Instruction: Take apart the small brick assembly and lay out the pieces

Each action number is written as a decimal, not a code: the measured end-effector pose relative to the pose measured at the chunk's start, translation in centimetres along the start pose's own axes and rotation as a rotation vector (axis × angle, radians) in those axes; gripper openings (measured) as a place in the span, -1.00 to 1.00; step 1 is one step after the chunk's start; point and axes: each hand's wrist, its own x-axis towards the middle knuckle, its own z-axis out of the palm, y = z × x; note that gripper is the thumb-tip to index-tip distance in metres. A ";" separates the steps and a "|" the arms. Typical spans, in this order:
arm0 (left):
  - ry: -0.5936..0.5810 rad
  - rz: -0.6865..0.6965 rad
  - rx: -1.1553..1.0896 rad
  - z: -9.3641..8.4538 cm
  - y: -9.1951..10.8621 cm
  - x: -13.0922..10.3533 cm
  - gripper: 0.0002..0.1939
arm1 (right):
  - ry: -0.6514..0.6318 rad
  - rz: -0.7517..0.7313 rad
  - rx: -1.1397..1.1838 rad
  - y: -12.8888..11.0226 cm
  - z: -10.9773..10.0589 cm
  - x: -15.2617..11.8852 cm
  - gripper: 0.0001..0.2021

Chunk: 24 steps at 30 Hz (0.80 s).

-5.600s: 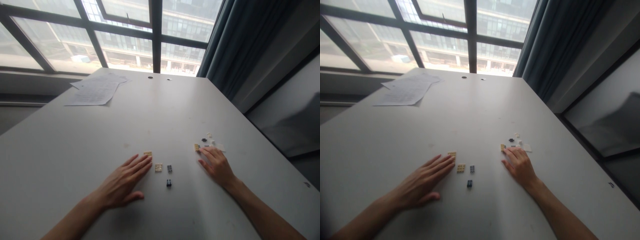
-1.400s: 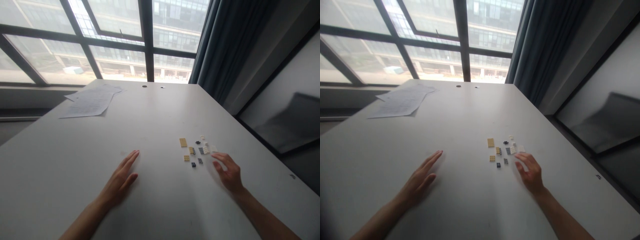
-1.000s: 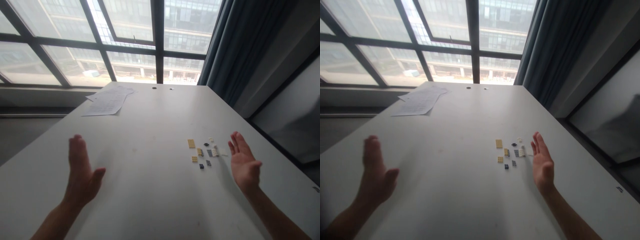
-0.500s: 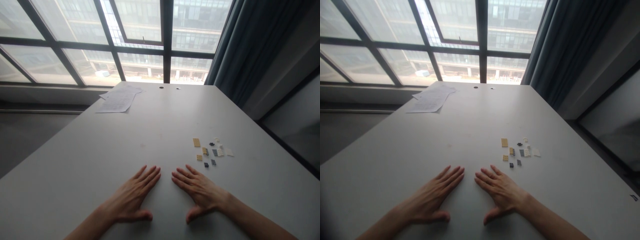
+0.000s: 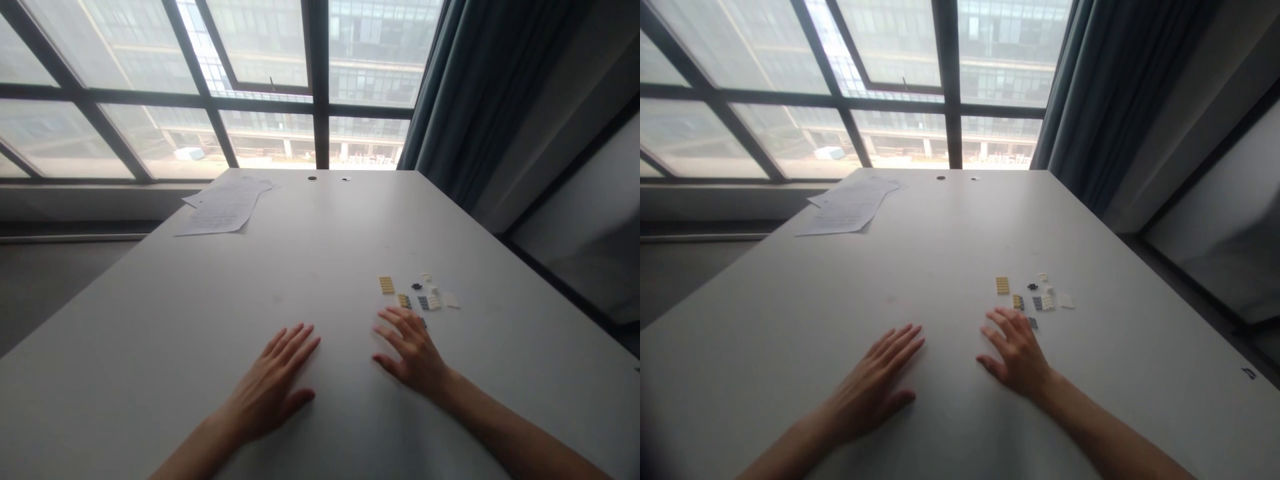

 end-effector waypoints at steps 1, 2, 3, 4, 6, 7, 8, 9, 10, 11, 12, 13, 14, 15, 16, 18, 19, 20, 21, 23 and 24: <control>-0.048 0.033 0.011 0.2 0.4 0.8 -0.22 | 0.001 0.074 -0.090 1.0 -0.1 -0.3 -0.42; -0.081 0.058 0.014 0.4 0.8 1.7 -0.20 | -0.012 0.144 -0.172 2.0 -0.3 -0.7 -0.28; -0.102 0.074 0.009 0.7 1.3 2.9 -0.18 | -0.032 0.213 -0.241 3.2 -0.5 -1.1 -0.17; -0.111 0.086 -0.004 1.0 1.8 4.2 -0.16 | -0.064 0.275 -0.288 4.4 -0.7 -1.6 -0.11; -0.110 0.091 -0.037 2.0 2.7 7.6 -0.09 | -0.130 0.378 -0.332 6.8 -1.0 -2.4 -0.08; -0.108 0.096 -0.052 2.5 3.1 9.5 -0.04 | -0.162 0.410 -0.334 7.9 -1.0 -2.6 -0.07; -0.104 0.097 -0.063 3.1 3.4 11.6 -0.01 | -0.191 0.431 -0.326 8.9 -0.9 -2.6 -0.07; -0.105 0.104 -0.073 3.7 3.6 13.7 0.04 | -0.223 0.436 -0.310 9.8 -0.8 -2.4 -0.08; -0.103 0.109 -0.080 4.2 3.7 15.8 0.06 | -0.254 0.431 -0.292 10.5 -0.7 -2.0 -0.09; -0.097 0.113 -0.083 4.6 3.8 17.7 0.09 | -0.286 0.415 -0.272 11.0 -0.5 -1.4 -0.11; -0.100 0.119 -0.084 5.0 3.8 19.3 0.09 | -0.320 0.391 -0.252 11.4 -0.2 -0.7 -0.14; -0.102 0.116 -0.082 5.3 3.7 20.7 0.11 | -0.351 0.366 -0.231 11.6 0.1 0.2 -0.18; -0.098 0.114 -0.079 5.4 3.4 21.6 0.12 | -0.380 0.343 -0.209 11.5 0.5 1.2 -0.22; -0.094 0.106 -0.073 5.5 3.1 22.1 0.12 | -0.405 0.321 -0.187 11.3 0.9 2.3 -0.25; -0.087 0.090 -0.065 5.6 2.7 22.1 0.11 | -0.422 0.303 -0.166 11.0 1.4 3.4 -0.27; -0.075 0.039 -0.048 5.3 1.4 21.1 0.09 | -0.444 0.256 -0.118 9.6 2.8 5.7 -0.27; -0.071 0.004 -0.038 5.0 0.5 20.2 0.08 | -0.449 0.227 -0.087 8.6 3.6 6.9 -0.27; -0.068 -0.035 -0.028 4.6 -0.5 18.9 0.07 | -0.452 0.189 -0.049 7.5 4.5 8.2 -0.28; -0.067 -0.075 -0.016 4.1 -1.6 17.4 0.08 | -0.448 0.146 -0.004 6.2 5.5 9.5 -0.29; -0.059 -0.161 0.012 2.9 -3.9 14.0 0.06 | -0.432 0.048 0.094 3.1 7.5 12.1 -0.33; -0.050 -0.202 0.026 2.3 -5.1 12.1 0.04 | -0.423 -0.005 0.140 1.5 8.4 13.4 -0.34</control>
